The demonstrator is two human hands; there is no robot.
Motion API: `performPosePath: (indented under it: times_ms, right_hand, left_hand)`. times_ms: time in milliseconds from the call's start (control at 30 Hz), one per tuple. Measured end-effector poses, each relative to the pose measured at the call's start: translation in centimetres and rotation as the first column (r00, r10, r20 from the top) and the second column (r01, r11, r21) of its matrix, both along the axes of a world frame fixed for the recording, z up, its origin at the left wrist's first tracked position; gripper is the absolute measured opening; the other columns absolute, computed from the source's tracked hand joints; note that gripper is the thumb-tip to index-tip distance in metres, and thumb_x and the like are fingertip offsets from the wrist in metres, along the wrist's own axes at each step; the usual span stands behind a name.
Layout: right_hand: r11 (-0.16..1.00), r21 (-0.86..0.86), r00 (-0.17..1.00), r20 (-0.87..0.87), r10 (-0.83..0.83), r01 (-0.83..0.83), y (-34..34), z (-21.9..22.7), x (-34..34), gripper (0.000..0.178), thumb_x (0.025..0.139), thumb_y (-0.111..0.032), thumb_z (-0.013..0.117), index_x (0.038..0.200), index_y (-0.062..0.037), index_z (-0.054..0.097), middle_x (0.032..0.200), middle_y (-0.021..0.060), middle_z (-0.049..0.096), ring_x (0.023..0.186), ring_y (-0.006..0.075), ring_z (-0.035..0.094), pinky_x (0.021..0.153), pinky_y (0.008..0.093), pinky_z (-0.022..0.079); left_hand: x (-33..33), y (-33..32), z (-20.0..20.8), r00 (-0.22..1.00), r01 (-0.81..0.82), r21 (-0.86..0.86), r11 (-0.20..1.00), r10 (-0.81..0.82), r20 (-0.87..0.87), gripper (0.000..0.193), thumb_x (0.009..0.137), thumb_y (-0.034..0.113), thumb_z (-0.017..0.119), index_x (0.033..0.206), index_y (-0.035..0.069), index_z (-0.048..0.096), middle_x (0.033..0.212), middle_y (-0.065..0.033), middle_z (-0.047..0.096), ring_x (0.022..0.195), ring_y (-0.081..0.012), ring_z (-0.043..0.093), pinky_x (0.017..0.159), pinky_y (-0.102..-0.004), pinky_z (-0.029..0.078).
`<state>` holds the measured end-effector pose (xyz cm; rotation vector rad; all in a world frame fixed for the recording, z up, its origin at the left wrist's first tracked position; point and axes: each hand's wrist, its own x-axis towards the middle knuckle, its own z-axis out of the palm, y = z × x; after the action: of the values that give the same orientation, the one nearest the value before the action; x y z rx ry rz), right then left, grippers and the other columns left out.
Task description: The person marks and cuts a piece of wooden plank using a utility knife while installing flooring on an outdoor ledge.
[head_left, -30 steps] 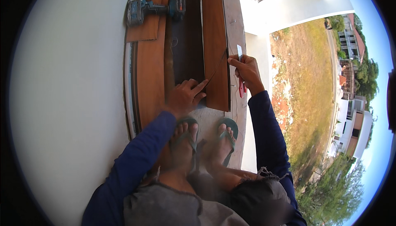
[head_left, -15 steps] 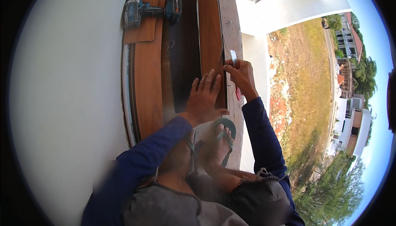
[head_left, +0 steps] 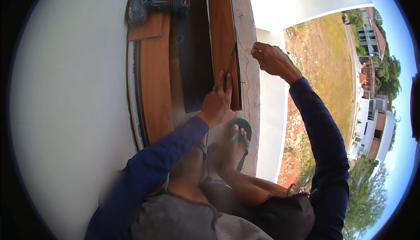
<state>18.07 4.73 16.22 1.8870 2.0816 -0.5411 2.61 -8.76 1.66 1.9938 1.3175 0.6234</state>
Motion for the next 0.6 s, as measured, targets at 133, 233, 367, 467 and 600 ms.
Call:
performPosePath:
  times_ms: [133, 233, 367, 467, 600]
  right_hand:
    - [0.985, -0.004, 0.975, 0.144, 0.169, -0.17, 2.2, 0.5, -1.3, 0.028, 0.098, -0.03, 0.053, 0.103, -0.0092, 0.071, 0.093, 0.0177, 0.072, 0.09, 0.0391, 0.068, 0.08, 0.0497, 0.052]
    - [0.988, 0.027, 0.978, 0.145, 0.149, -0.155, 2.5, -0.8, -1.2, 0.031, 0.097, -0.034, 0.055, 0.106, -0.0115, 0.074, 0.097, 0.0184, 0.073, 0.091, 0.0395, 0.069, 0.084, 0.0487, 0.053]
    - [0.993, 0.016, 0.979, 0.166, 0.116, -0.12, 2.0, -0.9, -2.2, 0.027, 0.097, -0.031, 0.056, 0.102, -0.0114, 0.074, 0.098, 0.0167, 0.073, 0.094, 0.0382, 0.069, 0.084, 0.047, 0.054]
    - [0.986, 0.053, 0.973, 0.179, 0.144, -0.156, 1.8, -0.9, -2.3, 0.025, 0.097, -0.029, 0.058, 0.096, -0.0094, 0.074, 0.096, 0.0169, 0.073, 0.094, 0.038, 0.069, 0.082, 0.0465, 0.055]
    - [0.974, 0.098, 0.965, 0.185, 0.184, -0.204, 1.9, -1.4, -2.3, 0.026, 0.096, -0.028, 0.06, 0.092, -0.0063, 0.074, 0.091, 0.02, 0.072, 0.089, 0.0397, 0.07, 0.079, 0.0469, 0.056]
  left_hand:
    - [-0.2, 0.1, 0.0, 1.0, 0.007, -0.016, 1.0, -0.007, -0.008, 0.125, 0.061, 0.041, 0.088, 0.152, -0.01, 0.019, 0.153, -0.0383, 0.027, 0.113, -0.05, 0.062, 0.087, -0.0438, 0.059]
    - [-0.2, 0.0, 0.8, 0.999, 0.046, -0.085, 0.995, -0.048, -0.019, 0.125, 0.06, 0.038, 0.088, 0.152, -0.01, 0.018, 0.154, -0.0384, 0.025, 0.108, -0.0506, 0.064, 0.087, -0.044, 0.059]
    - [-0.1, 0.0, 0.0, 0.999, 0.016, -0.048, 0.999, -0.014, 0.045, 0.125, 0.06, 0.035, 0.088, 0.152, -0.011, 0.017, 0.154, -0.0392, 0.024, 0.103, -0.0508, 0.065, 0.086, -0.0441, 0.059]
    - [-0.2, -0.1, 0.0, 0.999, 0.025, -0.053, 0.998, -0.023, 0.045, 0.125, 0.059, 0.035, 0.089, 0.152, -0.011, 0.017, 0.153, -0.0399, 0.024, 0.102, -0.051, 0.066, 0.085, -0.044, 0.059]
    - [-0.1, 0.0, -0.2, 0.999, 0.029, -0.048, 0.998, -0.028, 0.028, 0.127, 0.059, 0.037, 0.089, 0.152, -0.011, 0.017, 0.153, -0.0401, 0.024, 0.102, -0.0512, 0.066, 0.084, -0.0441, 0.06]
